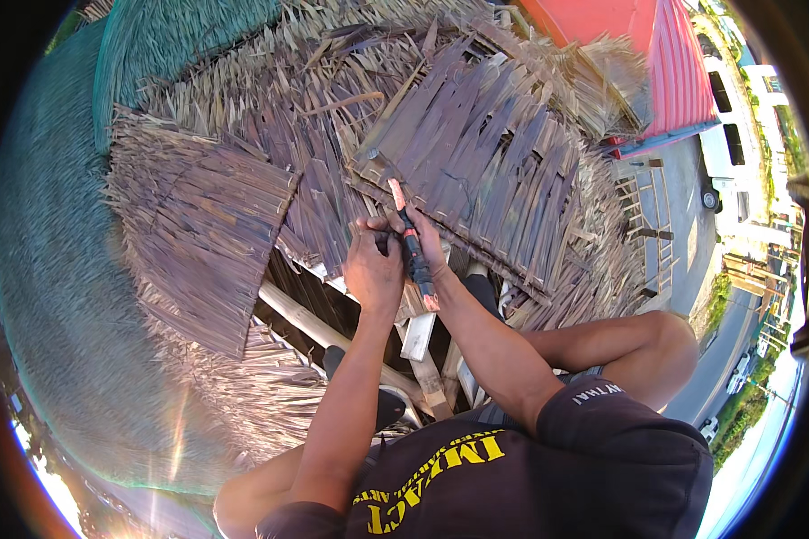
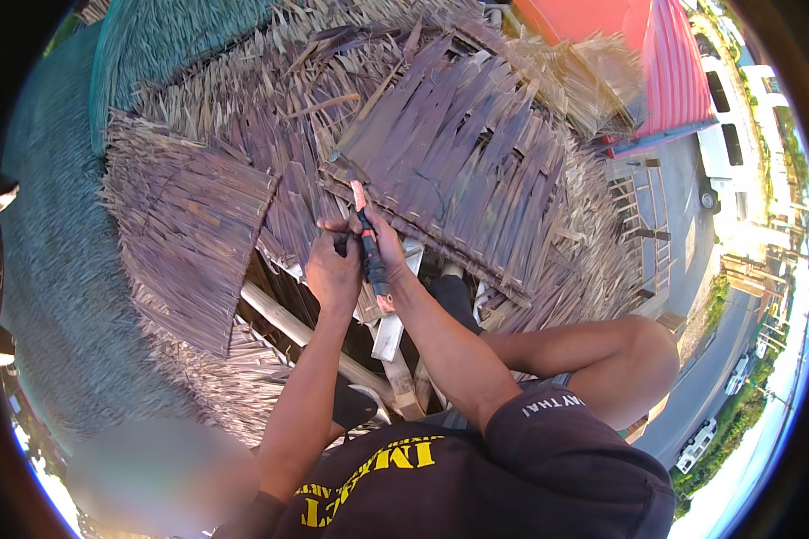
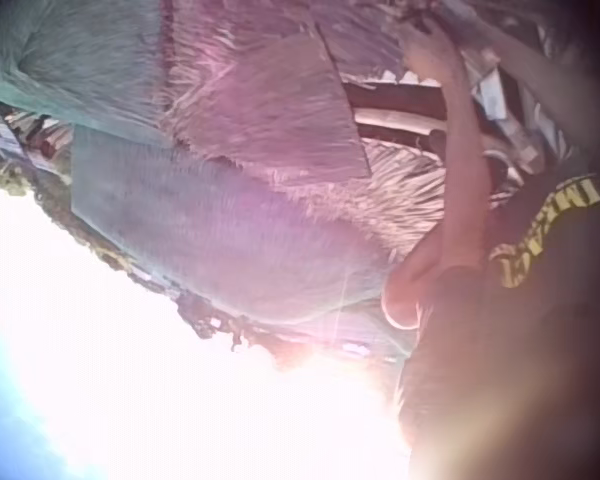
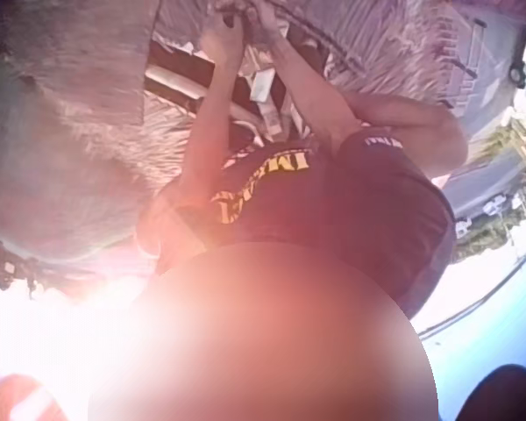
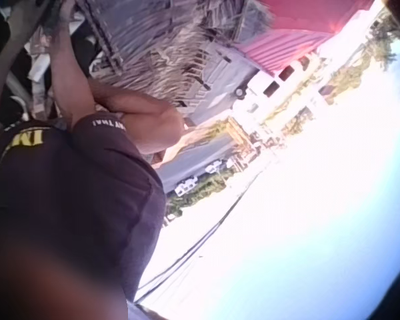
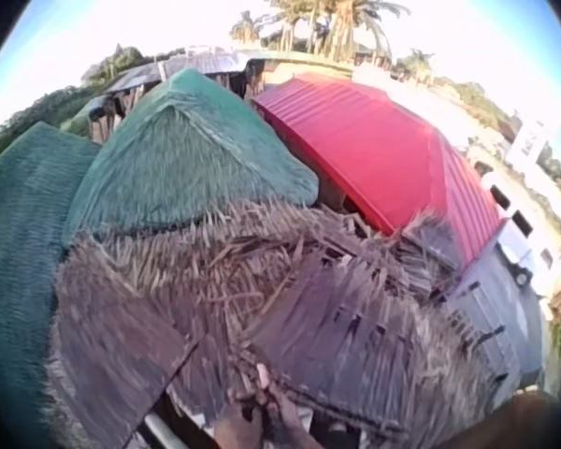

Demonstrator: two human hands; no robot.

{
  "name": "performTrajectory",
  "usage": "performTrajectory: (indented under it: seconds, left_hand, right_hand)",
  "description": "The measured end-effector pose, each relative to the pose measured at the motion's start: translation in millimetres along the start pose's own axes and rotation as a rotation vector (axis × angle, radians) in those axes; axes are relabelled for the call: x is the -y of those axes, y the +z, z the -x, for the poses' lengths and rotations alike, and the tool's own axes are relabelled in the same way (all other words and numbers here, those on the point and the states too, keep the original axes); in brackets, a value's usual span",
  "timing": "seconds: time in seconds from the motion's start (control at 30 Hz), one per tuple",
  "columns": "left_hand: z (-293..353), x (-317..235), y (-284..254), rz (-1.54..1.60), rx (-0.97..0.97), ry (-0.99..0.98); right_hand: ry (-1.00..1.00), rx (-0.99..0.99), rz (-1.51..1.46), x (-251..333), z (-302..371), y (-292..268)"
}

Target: The person is on a thatched roof, using a hammer to drive nails into wooden strips to secure the thatch. They repeatedly position the thatch, place nails, and hammer them into the underlying structure.

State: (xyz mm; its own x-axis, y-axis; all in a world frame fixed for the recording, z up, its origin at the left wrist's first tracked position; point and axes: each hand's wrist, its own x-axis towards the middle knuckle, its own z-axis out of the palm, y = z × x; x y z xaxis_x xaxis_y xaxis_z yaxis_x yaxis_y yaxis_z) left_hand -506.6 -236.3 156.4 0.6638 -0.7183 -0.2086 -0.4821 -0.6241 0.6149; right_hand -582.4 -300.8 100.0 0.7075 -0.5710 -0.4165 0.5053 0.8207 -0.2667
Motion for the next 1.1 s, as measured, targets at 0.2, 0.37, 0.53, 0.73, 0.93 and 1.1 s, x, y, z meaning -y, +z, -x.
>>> performTrajectory:
  seconds: [0.2, 0.37, 0.53, 0.73, 0.93, 1.1]
  left_hand:
    - [-9, 14, 22, 0.607, -0.004, 0.036]
    - [-71, 56, 59, 0.872, 0.027, -0.202]
    - [-159, 80, 89, 0.274, 0.119, -0.23]
    - [-204, 48, 101, -0.182, 0.283, -0.181]
    - [-217, -6, 102, 0.301, 0.035, -0.104]
    - [-215, -55, 87, 0.447, -0.255, 0.075]
  right_hand:
    - [-0.098, -0.046, -0.428, 18, -2, -38]
    - [-0.078, -0.286, -0.486, 58, 14, -85]
    - [0.059, -0.471, -0.367, 81, 40, -106]
    - [0.026, -0.845, 0.597, 63, 39, -85]
    - [-0.141, -0.842, 1.415, 30, 53, -66]
    - [-0.248, -0.857, 1.377, -6, 70, -63]
